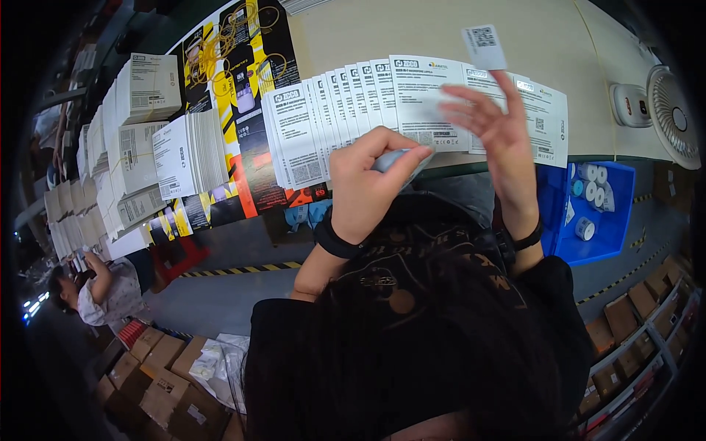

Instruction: Applying labels to product boxes and checking label sheets at a manufacturing workstation.

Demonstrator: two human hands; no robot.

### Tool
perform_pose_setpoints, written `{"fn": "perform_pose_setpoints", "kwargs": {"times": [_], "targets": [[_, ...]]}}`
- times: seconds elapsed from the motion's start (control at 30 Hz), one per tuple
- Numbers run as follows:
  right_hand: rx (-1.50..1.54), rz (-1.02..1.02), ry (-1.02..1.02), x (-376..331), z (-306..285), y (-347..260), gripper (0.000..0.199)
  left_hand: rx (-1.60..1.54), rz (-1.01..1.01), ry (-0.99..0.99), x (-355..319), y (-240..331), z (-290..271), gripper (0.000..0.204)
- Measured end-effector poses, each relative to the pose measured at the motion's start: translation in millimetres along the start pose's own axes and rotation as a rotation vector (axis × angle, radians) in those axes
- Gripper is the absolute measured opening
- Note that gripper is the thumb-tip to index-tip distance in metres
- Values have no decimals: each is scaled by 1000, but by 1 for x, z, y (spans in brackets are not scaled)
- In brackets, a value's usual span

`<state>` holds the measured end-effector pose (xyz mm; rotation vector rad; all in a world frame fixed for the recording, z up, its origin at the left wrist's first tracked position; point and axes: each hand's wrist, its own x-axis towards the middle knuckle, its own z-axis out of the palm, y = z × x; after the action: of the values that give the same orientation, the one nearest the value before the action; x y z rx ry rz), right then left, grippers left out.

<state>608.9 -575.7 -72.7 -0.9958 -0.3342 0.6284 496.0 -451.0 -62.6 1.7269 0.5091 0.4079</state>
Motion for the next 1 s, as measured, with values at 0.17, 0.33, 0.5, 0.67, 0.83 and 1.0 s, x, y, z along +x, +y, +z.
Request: {"fn": "perform_pose_setpoints", "kwargs": {"times": [0.17,0.33,0.5,0.67,0.83,1.0], "targets": [[-225,267,-296,-6,4,-2,72,46,161,127,8,1,-1,13],[-457,169,-201,-8,4,-1,69,188,249,-2,14,-5,-9,14],[-421,83,-106,-4,5,3,66,173,196,0,10,-13,-7,17],[-314,205,-36,1,0,1,65,135,47,17,4,-15,-1,19],[-240,232,-20,0,-2,1,65,37,81,2,5,-16,3,21],[-217,196,38,-1,-3,1,66,60,116,-64,9,-16,5,19]]}}
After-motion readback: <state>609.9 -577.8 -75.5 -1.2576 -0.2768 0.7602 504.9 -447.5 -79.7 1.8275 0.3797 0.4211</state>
